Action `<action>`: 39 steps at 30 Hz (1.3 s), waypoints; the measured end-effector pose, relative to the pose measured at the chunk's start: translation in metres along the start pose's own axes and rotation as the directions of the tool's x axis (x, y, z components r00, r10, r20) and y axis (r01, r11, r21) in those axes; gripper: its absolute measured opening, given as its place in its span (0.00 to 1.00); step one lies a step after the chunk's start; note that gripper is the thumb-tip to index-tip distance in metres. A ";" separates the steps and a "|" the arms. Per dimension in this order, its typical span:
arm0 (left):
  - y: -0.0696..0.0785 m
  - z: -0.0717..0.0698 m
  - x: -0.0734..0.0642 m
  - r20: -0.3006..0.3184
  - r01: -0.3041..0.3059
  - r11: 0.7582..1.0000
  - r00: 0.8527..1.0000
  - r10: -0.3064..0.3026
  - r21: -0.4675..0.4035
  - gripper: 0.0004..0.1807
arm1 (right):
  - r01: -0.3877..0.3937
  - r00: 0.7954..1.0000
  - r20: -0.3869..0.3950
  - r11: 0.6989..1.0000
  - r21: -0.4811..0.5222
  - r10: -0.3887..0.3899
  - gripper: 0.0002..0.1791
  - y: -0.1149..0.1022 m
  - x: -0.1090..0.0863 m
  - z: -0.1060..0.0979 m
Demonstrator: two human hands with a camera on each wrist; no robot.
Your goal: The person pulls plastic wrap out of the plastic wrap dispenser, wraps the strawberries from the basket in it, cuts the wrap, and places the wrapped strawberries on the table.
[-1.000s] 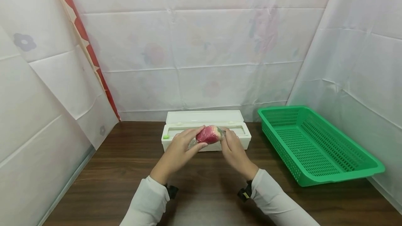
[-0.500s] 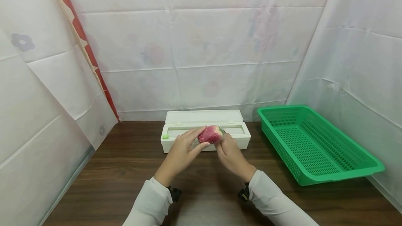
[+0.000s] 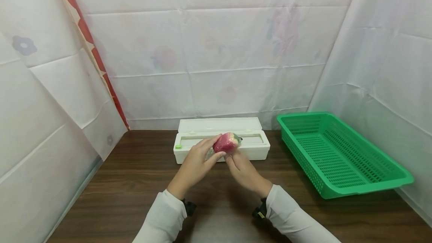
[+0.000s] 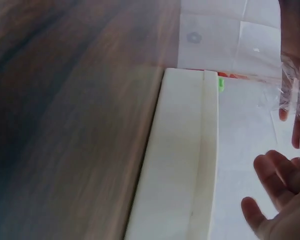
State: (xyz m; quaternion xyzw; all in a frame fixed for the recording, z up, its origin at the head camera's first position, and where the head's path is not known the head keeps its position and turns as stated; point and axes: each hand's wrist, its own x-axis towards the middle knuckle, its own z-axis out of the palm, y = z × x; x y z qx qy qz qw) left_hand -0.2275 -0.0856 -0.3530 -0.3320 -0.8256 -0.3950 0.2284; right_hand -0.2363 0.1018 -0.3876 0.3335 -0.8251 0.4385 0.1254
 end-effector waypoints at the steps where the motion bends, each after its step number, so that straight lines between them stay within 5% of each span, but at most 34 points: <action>1: 0.000 0.000 0.000 0.003 0.004 1.000 1.000 -0.004 0.005 0.30 | 0.011 1.000 0.002 1.000 -0.012 -0.011 0.25 -0.001 0.001 0.001; 6: -0.001 0.000 0.001 0.007 0.015 0.998 1.000 -0.015 0.056 0.29 | 0.025 0.999 0.034 0.993 -0.112 -0.021 0.22 -0.003 0.004 0.004; 11: -0.003 0.001 -0.002 0.033 0.023 0.994 0.999 -0.026 0.104 0.31 | 0.054 0.992 0.128 0.951 -0.304 -0.015 0.22 -0.005 0.000 0.003; 14: -0.001 -0.001 -0.001 0.038 0.032 0.994 0.999 -0.037 0.109 0.31 | 0.049 0.990 0.143 0.946 -0.322 -0.003 0.23 -0.005 -0.001 -0.001; 18: 0.000 -0.009 -0.001 0.023 0.059 0.996 0.998 -0.061 0.070 0.30 | -0.067 0.987 0.138 0.991 -0.113 0.082 0.22 -0.002 0.001 -0.014; 20: 0.000 -0.013 -0.002 0.026 0.070 0.996 0.997 -0.071 0.056 0.31 | -0.167 0.977 0.142 0.985 0.042 0.160 0.17 0.000 0.002 -0.024; 26: 0.000 -0.018 -0.003 0.061 0.075 0.997 0.995 -0.076 0.028 0.32 | -0.327 0.945 0.151 0.867 0.375 0.291 0.20 -0.001 0.004 -0.041; 33: 0.001 -0.014 -0.001 0.066 0.089 0.996 0.994 -0.090 0.012 0.32 | -0.380 0.923 0.143 0.783 0.493 0.358 0.28 -0.006 0.006 -0.036; 39: 0.000 -0.012 0.000 0.043 0.099 0.995 0.994 -0.100 0.015 0.32 | -0.368 0.923 0.173 0.660 0.655 0.343 0.29 -0.006 0.007 -0.030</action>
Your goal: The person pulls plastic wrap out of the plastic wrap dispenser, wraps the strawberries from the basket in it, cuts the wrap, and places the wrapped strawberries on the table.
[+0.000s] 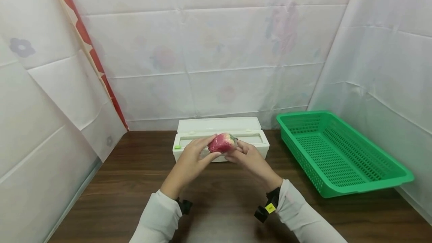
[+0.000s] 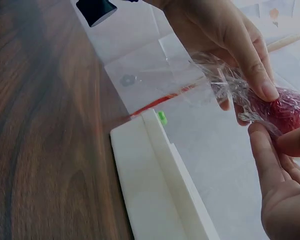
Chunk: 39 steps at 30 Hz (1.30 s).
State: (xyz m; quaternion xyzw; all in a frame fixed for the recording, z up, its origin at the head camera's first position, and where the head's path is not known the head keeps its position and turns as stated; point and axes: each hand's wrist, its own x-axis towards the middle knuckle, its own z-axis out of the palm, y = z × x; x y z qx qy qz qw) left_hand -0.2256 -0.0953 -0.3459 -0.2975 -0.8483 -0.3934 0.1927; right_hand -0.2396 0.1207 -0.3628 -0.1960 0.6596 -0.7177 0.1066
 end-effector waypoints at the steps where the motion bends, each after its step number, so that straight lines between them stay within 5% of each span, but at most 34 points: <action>1: 0.000 0.001 0.000 -0.003 -0.005 1.000 1.000 0.005 0.004 0.32 | -0.002 1.000 0.002 1.000 0.024 0.002 0.29 0.000 0.000 0.001; 14: -0.004 0.008 0.001 -0.044 -0.017 0.998 0.999 0.020 0.066 0.30 | -0.056 0.995 0.084 0.990 0.129 0.045 0.26 0.007 0.004 0.009; 23: -0.008 0.009 0.000 0.031 0.026 1.000 0.999 -0.026 0.018 0.29 | -0.102 0.988 0.136 0.966 0.237 0.071 0.25 0.012 0.004 0.019; 28: -0.008 0.009 -0.001 0.062 0.038 0.999 0.997 -0.038 0.004 0.29 | -0.097 0.986 0.150 0.983 0.159 0.073 0.24 0.020 0.005 0.022; 35: -0.009 0.009 -0.003 0.121 0.082 0.996 0.990 -0.076 -0.042 0.32 | -0.023 0.994 0.105 0.993 -0.118 0.036 0.28 0.026 0.007 0.013; 39: -0.010 0.010 -0.004 0.139 0.079 0.997 0.987 -0.076 -0.014 0.32 | -0.012 0.993 0.119 0.999 -0.039 0.016 0.33 0.020 0.000 -0.002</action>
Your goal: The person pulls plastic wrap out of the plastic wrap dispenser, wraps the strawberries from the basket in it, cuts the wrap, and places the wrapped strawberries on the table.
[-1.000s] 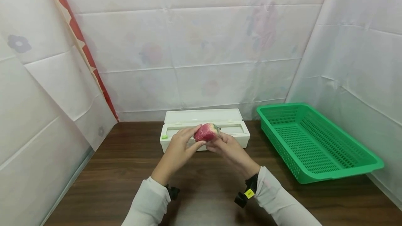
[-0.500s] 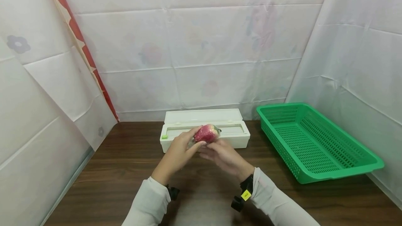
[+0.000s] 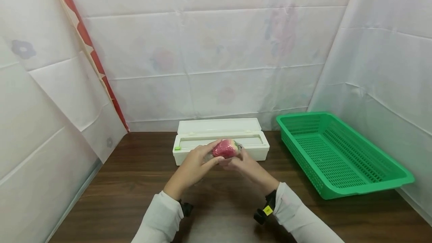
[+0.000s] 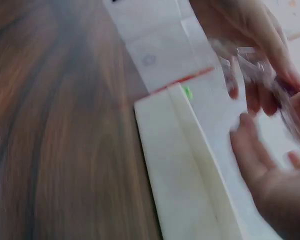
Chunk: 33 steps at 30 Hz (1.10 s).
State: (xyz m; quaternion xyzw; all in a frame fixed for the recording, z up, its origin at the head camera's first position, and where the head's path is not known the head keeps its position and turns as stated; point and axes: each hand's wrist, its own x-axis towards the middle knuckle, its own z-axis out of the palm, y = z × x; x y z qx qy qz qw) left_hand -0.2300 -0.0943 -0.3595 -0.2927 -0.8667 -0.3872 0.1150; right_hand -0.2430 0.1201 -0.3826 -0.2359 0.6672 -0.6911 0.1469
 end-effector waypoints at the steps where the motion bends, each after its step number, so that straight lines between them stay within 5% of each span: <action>1: 0.000 0.000 0.000 -0.001 -0.003 1.000 1.000 0.003 0.012 0.32 | 0.009 1.000 0.019 0.998 0.062 -0.010 0.35 -0.002 -0.003 -0.003; 4: -0.001 -0.001 -0.001 0.000 -0.018 1.000 1.000 0.018 0.025 0.33 | 0.016 0.999 0.046 0.988 0.157 -0.024 0.36 -0.010 -0.009 -0.011; 11: -0.001 -0.001 -0.001 0.039 -0.013 1.000 0.999 0.014 -0.021 0.34 | -0.006 0.999 0.050 0.988 0.152 -0.001 0.29 -0.010 -0.005 -0.016; 16: -0.001 -0.002 0.001 -0.069 -0.073 0.991 0.994 0.081 0.108 0.32 | -0.020 1.000 -0.018 0.995 0.101 0.022 0.28 -0.010 -0.004 -0.015; 21: 0.004 -0.005 0.002 -0.210 -0.131 0.963 0.961 0.182 0.235 0.23 | -0.025 0.994 -0.101 0.999 0.041 0.029 0.29 -0.011 -0.005 -0.015; 28: 0.011 -0.001 0.001 -0.209 -0.135 0.906 0.950 0.233 0.401 0.20 | 0.017 0.994 -0.111 1.000 0.022 -0.014 0.27 -0.012 -0.007 -0.013; 33: 0.013 0.001 0.002 -0.219 -0.131 0.921 0.950 0.222 0.367 0.19 | 0.037 0.990 -0.133 0.999 -0.005 -0.038 0.28 -0.015 -0.007 -0.010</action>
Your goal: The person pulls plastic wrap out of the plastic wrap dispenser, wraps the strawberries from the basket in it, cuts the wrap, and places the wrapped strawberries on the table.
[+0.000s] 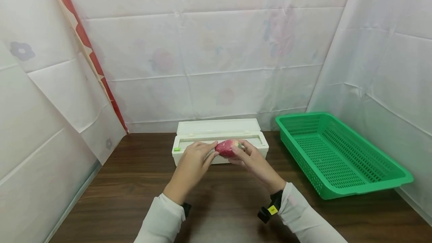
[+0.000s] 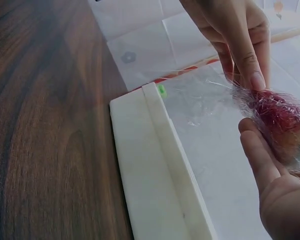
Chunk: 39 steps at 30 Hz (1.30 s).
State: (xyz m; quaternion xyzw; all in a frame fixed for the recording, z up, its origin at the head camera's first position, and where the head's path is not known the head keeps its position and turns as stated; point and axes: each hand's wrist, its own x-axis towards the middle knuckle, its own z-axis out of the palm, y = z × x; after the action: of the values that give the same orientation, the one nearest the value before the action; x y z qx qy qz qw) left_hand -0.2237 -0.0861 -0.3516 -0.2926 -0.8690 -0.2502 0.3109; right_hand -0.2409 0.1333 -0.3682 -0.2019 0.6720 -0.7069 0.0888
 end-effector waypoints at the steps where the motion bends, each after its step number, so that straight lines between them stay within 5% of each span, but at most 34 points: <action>1: 0.000 0.000 0.000 0.000 0.007 1.000 1.000 -0.007 -0.014 0.19 | 0.004 1.000 -0.007 1.000 -0.006 -0.004 0.28 0.000 0.000 0.001; 7: 0.000 0.001 0.000 0.012 0.089 0.992 0.996 -0.088 -0.095 0.17 | 0.056 0.998 -0.042 0.998 -0.001 -0.056 0.27 0.001 0.002 0.006; 15: -0.001 0.016 0.001 -0.127 0.107 0.984 0.984 -0.125 -0.141 0.16 | 0.126 0.987 -0.113 0.987 0.099 -0.115 0.26 0.002 0.003 0.017; 19: 0.002 0.020 0.001 -0.150 0.125 0.979 0.977 -0.149 -0.158 0.17 | 0.158 0.980 -0.143 0.976 0.147 -0.137 0.26 0.003 0.005 0.023; 27: 0.006 0.015 0.001 -0.015 0.307 0.901 0.945 -0.327 -0.307 0.19 | 0.160 0.969 -0.199 0.986 0.053 -0.147 0.24 0.007 0.005 0.023; 34: 0.000 0.003 0.001 -0.081 0.264 0.922 0.951 -0.297 -0.282 0.15 | 0.161 0.962 -0.196 0.975 -0.152 -0.189 0.23 0.002 0.003 0.015; 39: -0.002 0.009 0.000 -0.003 0.299 0.915 0.950 -0.312 -0.270 0.13 | 0.183 0.967 -0.148 0.971 -0.155 -0.206 0.23 0.001 0.002 0.013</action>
State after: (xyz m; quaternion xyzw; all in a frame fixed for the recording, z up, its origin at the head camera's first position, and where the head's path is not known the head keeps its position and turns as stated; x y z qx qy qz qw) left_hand -0.2288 -0.0820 -0.3583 -0.1865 -0.8549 -0.4170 0.2458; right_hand -0.2379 0.1201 -0.3689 -0.2142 0.7018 -0.6775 -0.0511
